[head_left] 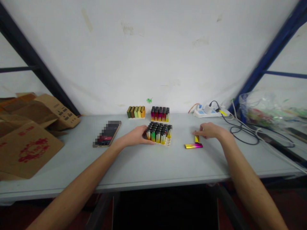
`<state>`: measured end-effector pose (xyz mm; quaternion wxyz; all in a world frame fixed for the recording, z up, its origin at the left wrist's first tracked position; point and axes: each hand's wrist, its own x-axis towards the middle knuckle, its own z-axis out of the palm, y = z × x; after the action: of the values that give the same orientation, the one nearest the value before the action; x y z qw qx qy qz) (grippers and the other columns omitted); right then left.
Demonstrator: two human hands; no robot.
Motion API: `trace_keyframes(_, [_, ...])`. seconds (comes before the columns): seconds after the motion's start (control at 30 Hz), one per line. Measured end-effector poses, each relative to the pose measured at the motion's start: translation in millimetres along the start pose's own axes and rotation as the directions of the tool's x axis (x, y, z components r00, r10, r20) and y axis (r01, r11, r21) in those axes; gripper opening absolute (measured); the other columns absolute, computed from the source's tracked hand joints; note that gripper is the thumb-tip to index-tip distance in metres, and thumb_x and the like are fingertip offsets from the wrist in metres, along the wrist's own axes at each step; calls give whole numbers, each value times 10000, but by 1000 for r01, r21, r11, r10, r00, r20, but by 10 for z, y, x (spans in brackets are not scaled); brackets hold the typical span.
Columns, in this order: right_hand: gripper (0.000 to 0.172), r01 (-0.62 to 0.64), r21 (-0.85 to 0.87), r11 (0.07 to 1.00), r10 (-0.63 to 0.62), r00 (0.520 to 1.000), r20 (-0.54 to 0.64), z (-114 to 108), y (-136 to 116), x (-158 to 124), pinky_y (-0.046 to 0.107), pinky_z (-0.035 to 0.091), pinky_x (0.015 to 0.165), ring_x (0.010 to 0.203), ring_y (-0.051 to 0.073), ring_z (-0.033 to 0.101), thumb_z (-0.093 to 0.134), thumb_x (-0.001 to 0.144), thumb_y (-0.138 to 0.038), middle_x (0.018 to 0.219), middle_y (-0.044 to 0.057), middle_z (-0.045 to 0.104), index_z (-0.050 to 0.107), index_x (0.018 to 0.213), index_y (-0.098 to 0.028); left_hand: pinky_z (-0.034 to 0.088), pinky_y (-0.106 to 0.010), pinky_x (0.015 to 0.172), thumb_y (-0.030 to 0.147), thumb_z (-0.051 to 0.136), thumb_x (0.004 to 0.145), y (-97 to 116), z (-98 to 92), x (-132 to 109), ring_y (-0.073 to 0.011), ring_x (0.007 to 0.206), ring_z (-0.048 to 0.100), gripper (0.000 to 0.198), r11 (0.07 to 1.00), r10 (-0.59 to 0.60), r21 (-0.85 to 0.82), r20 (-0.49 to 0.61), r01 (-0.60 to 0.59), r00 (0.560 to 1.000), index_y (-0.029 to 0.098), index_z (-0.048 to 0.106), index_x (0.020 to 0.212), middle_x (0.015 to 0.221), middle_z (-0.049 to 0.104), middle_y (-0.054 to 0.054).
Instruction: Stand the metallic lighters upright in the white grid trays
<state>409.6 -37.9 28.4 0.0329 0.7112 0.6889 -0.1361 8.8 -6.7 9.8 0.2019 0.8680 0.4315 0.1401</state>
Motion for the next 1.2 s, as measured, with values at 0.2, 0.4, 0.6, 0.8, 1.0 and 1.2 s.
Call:
trace_keyframes(0.2, [190,384,132,914,-333,895,-297,141,-251,51,291,498,607,692,201,673,718,866,-365,804,88,728,657,849,-185,524,-371,761,769,775,617,-4,-6,-1,-324,946,676,736,1000,-2,-12,13,2,1000,184,642,1044,1060,727,-102])
trace_keyframes(0.4, [347,605,511,610,-346,784,-515,194,-671,-30,285,550,557,692,167,696,517,985,-538,1007,89,656,525,1049,-197,525,-389,788,760,784,609,7,-6,-2,-336,956,676,741,1000,-12,-17,8,12,1000,174,648,1042,1051,727,-116])
trace_keyframes(0.6, [360,631,514,581,-359,765,-534,257,-812,-90,263,437,561,542,117,539,411,1027,-569,819,-5,665,439,1143,-229,522,-390,819,729,808,595,-9,6,-6,-329,970,677,738,996,20,-90,-12,-21,1000,189,666,1078,1027,737,-95])
trace_keyframes(0.8, [408,564,406,719,-190,721,-666,279,-911,-121,273,309,555,543,135,419,477,987,-606,570,-60,441,556,892,-218,519,-391,814,720,811,592,-1,7,-8,-334,979,679,747,994,21,-107,-15,-23,1000,193,668,1101,1034,738,-95])
trace_keyframes(1.0, [503,518,400,756,-109,702,-703,289,-973,-138,286,255,542,526,122,351,491,954,-516,524,-42,330,322,576,-230,519,-386,821,719,808,595,-8,11,-5,-327,971,676,725,996,41,-84,-22,-43,999,199,677,1083,1040,737,-93])
trace_keyframes(1.2, [350,521,399,755,-113,702,-703,291,-964,-113,284,260,554,532,125,381,475,897,-356,528,-41,371,352,595,-229,522,-384,812,729,806,586,-35,11,3,-335,981,677,745,996,29,-87,-17,-30,999,199,670,1091,1036,737,-88])
